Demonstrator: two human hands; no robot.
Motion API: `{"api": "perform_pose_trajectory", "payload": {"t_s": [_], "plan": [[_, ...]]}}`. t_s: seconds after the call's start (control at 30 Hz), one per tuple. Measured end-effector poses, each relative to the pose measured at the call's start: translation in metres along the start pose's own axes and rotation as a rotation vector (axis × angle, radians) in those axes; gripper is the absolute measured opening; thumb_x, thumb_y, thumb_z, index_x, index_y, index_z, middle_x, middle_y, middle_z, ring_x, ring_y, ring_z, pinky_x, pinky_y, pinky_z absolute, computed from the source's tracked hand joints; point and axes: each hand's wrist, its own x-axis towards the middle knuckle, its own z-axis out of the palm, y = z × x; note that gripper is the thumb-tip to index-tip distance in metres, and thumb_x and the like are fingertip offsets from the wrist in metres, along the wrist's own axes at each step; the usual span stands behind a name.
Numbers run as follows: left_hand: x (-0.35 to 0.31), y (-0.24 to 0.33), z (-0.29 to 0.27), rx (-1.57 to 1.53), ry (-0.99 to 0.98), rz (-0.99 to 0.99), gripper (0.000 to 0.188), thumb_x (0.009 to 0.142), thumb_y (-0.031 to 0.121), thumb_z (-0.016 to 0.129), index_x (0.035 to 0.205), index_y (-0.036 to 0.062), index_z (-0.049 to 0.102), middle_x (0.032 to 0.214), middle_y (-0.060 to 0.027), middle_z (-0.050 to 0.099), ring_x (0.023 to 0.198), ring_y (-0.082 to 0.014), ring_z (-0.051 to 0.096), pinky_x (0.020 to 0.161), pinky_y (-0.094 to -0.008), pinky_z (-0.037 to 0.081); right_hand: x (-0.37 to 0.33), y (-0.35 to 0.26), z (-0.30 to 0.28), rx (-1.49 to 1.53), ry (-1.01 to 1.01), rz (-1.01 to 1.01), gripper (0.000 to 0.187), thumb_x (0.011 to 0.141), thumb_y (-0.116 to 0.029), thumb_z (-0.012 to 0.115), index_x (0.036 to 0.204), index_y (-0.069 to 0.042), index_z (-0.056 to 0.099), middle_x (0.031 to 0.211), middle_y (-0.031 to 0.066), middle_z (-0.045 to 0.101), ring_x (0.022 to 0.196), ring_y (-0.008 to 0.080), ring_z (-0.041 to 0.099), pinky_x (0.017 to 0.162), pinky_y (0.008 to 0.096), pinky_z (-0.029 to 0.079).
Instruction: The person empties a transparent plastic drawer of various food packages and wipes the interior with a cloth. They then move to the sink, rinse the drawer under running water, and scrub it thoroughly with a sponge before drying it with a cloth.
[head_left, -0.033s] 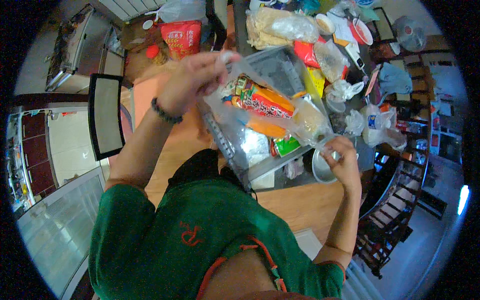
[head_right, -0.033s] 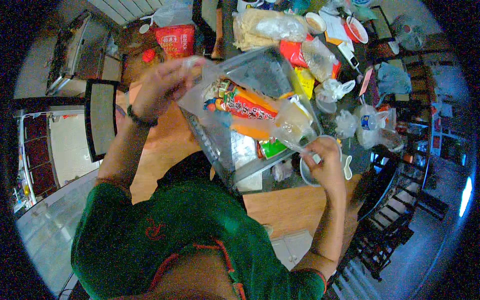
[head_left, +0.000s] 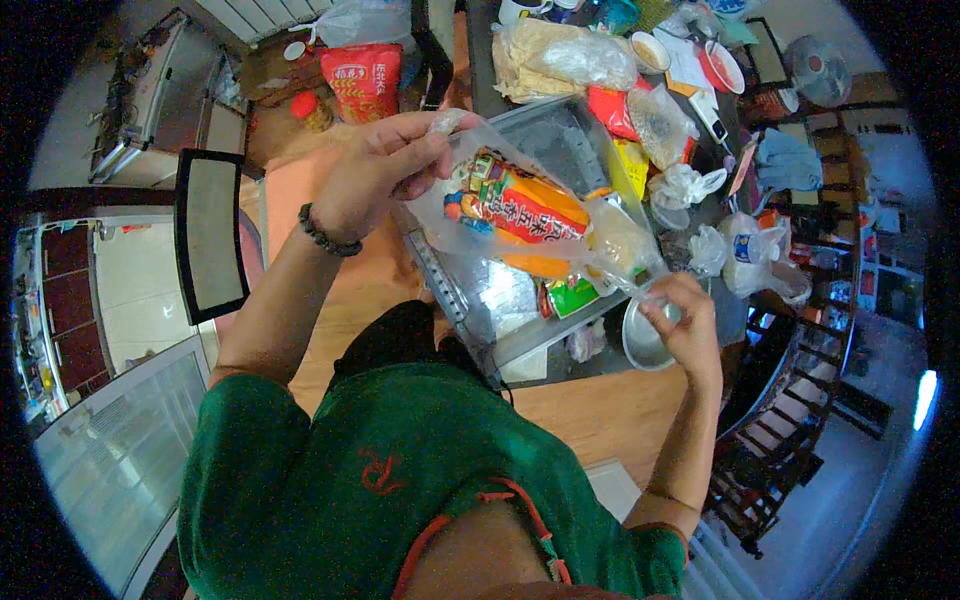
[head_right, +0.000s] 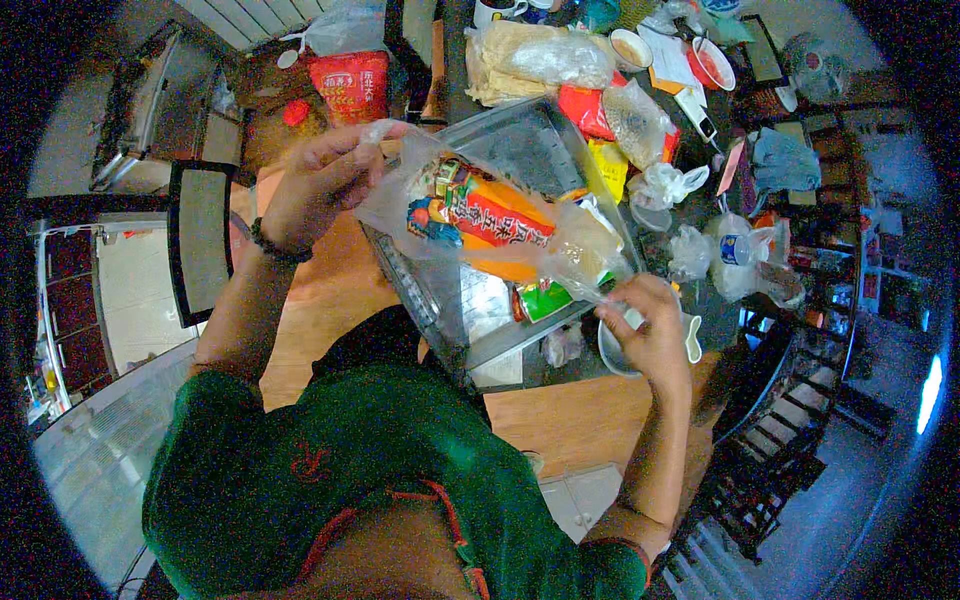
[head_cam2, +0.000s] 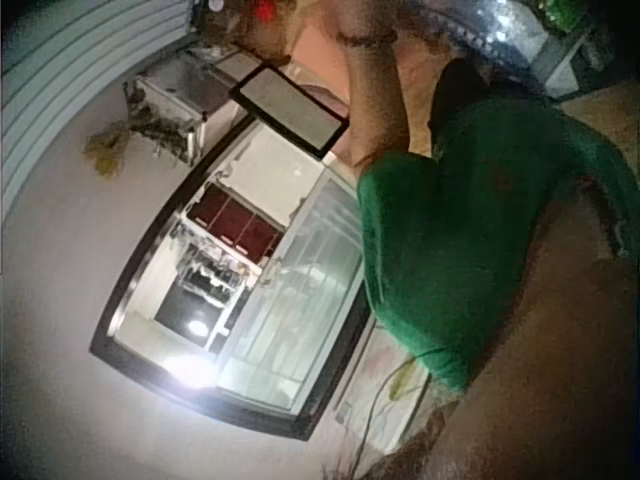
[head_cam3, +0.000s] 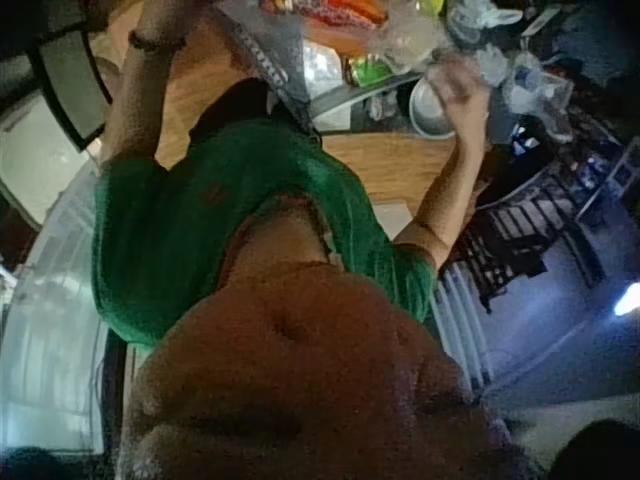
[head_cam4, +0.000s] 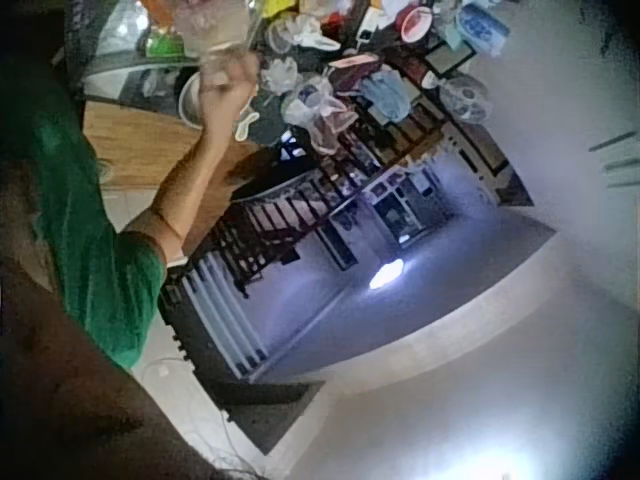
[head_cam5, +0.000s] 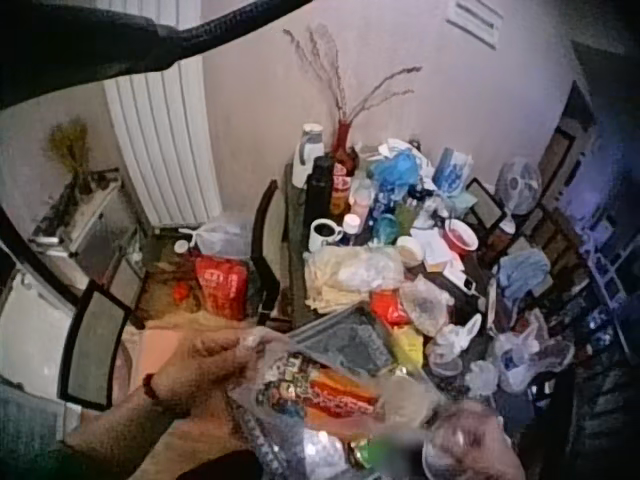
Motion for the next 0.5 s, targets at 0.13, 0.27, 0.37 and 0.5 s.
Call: {"api": "perform_pose_trajectory", "payload": {"t_s": [0.13,0.27,0.37,0.5], "plan": [[-0.007,-0.003,-0.014,0.057,0.026,0.047,0.037,0.09,0.025,0.051,0.122,0.0066,0.052,0.07,0.0053,0.052,0.054,-0.0008,0.039,0.049,-0.0149,0.031,0.086,-0.043,-0.015,0.054,0.251,-0.183,0.022,0.071,-0.008,0.066,0.092,-0.001,0.062,0.098,0.0135,0.057,0.096,0.0255,0.053,0.087,0.0338,0.041],[-0.012,0.002,-0.012,0.091,-0.049,-0.002,0.04,0.089,0.033,0.053,0.116,0.0045,0.057,0.071,0.0037,0.052,0.061,-0.005,0.046,0.052,-0.0183,0.036,0.206,-0.038,0.002,-0.194,0.22,-0.294,0.038,0.072,-0.014,0.067,0.108,-0.004,0.058,0.108,0.0131,0.056,0.106,0.0284,0.052,0.09,0.0365,0.041],[-0.014,0.001,-0.011,0.045,-0.09,-0.046,0.037,0.089,0.027,0.053,0.118,0.0042,0.055,0.071,0.0019,0.054,0.059,-0.0047,0.046,0.051,-0.0181,0.037,0.304,0.019,0.024,-0.001,0.117,0.038,0.045,0.074,-0.017,0.067,0.115,-0.006,0.055,0.117,0.0141,0.052,0.11,0.0307,0.05,0.092,0.0382,0.04],[-0.024,-0.01,-0.029,-0.036,-0.119,-0.091,0.033,0.088,0.014,0.055,0.12,0.0033,0.054,0.076,-0.0015,0.059,0.059,-0.004,0.048,0.051,-0.0172,0.039,0.357,0.04,0.079,-0.681,0.252,-0.073,0.046,0.071,-0.016,0.067,0.115,-0.008,0.055,0.113,0.016,0.055,0.107,0.0333,0.052,0.091,0.0408,0.042]]}}
